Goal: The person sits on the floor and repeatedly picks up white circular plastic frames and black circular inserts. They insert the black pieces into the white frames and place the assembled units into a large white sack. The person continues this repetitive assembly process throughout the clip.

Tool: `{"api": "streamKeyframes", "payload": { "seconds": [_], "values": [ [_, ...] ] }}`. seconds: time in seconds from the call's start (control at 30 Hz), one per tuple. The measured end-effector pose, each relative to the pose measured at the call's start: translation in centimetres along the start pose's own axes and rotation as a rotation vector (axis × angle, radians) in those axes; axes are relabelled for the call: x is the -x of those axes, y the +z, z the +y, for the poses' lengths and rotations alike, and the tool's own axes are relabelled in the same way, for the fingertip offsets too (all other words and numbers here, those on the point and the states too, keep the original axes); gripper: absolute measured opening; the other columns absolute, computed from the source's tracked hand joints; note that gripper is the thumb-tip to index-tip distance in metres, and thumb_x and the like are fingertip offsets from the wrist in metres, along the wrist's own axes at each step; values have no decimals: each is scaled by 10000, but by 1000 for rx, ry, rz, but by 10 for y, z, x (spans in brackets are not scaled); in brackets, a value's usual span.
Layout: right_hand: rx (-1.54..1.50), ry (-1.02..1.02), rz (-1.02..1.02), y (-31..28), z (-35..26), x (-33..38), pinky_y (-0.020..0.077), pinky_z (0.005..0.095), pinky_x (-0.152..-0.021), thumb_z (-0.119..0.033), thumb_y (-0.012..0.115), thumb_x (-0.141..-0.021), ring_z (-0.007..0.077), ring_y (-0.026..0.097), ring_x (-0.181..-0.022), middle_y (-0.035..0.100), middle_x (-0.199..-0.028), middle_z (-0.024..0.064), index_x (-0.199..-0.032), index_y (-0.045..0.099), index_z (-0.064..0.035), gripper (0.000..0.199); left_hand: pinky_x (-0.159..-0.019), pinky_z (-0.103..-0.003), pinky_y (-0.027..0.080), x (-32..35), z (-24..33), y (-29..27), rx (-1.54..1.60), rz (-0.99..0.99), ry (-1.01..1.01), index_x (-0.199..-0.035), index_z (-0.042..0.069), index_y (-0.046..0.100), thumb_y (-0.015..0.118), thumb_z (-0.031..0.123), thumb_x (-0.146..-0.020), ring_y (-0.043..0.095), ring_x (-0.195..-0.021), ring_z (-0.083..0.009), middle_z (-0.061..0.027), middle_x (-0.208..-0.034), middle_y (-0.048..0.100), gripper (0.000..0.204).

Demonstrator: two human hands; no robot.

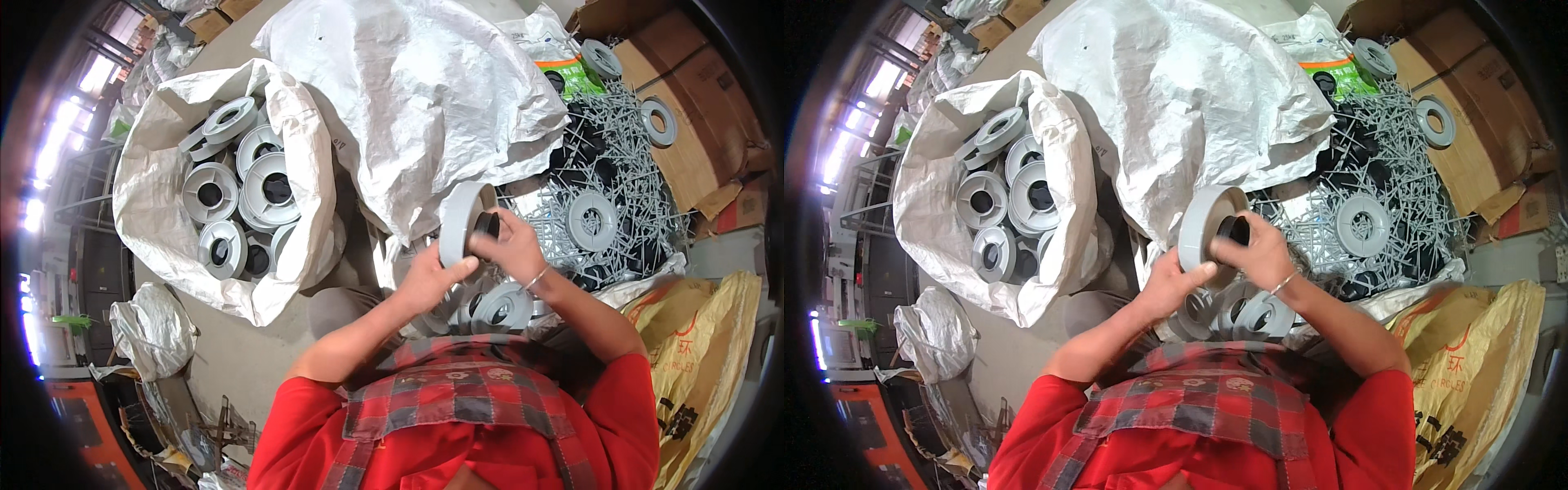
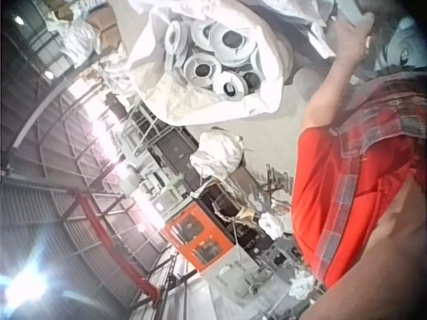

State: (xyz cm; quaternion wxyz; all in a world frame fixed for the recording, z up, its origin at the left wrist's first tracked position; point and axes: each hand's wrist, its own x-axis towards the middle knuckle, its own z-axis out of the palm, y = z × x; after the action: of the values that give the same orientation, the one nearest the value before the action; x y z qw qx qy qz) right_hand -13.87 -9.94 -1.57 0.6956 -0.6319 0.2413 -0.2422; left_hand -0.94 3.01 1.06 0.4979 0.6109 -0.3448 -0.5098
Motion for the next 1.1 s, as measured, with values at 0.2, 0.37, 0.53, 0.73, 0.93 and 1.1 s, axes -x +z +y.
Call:
{"api": "streamKeyframes", "payload": {
  "seconds": [0.2, 0.37, 0.53, 0.73, 0.93, 1.1],
  "values": [
    [521, 241, -282, -43, -14, -9, 502, 332, -594, -534, 613, -812, 251, 630, -713, 659, -935, 148, -1183, 523, 41, 690, -1038, -354, 248, 3, 61, -63, -951, 549, 560, -1412, -37, 232, 696, 179, -795, 305, -1267, -254, -204, -1376, 315, 801],
    [1268, 295, -1056, -66, 85, 42, 461, 438, -857, -382, 774, -661, 377, 563, -1042, 584, -1112, 187, -1222, 479, -21, 729, -1124, -373, 158, 11, 124, -102, -541, 906, 875, -1439, -33, 166, 709, 154, -769, 173, -1394, -281, -216, -1505, 160, 883],
    [1137, 231, -968, -64, 119, 37, 473, 434, -845, -393, 773, -651, 370, 581, -1009, 600, -1093, 187, -1197, 487, 1, 731, -1081, -355, 282, 13, 71, -49, -679, 392, 572, -1363, -44, 354, 747, 141, -740, 374, -1310, -299, -224, -1396, 390, 760],
    [1045, 778, -833, -88, 134, 32, 480, 381, -832, -426, 714, -656, 360, 618, -915, 645, -971, 225, -993, 643, 37, 577, -1060, -341, 312, -6, 1, -28, -322, 269, 6, -1365, -64, 329, 717, 234, -781, 394, -1290, -292, -242, -1369, 409, 761],
    [581, 423, -283, -112, 137, -7, 503, 302, -733, -189, 633, -735, 223, 653, -762, 681, -823, 181, -970, 699, -59, 276, -1050, -378, 319, -8, -12, -21, -467, 431, 72, -1408, -31, 231, 718, 221, -790, 415, -1243, -314, -223, -1362, 392, 826],
    [63, 302, -199, -65, 71, -16, 489, 263, -706, -185, 578, -872, 105, 594, -802, 672, -932, 102, -1087, 614, 65, 331, -966, -361, 435, -13, -3, -4, 658, 349, -485, -1366, -116, 232, 638, 84, -829, 516, -1141, -250, -224, -1285, 446, 702]
  ]
}}
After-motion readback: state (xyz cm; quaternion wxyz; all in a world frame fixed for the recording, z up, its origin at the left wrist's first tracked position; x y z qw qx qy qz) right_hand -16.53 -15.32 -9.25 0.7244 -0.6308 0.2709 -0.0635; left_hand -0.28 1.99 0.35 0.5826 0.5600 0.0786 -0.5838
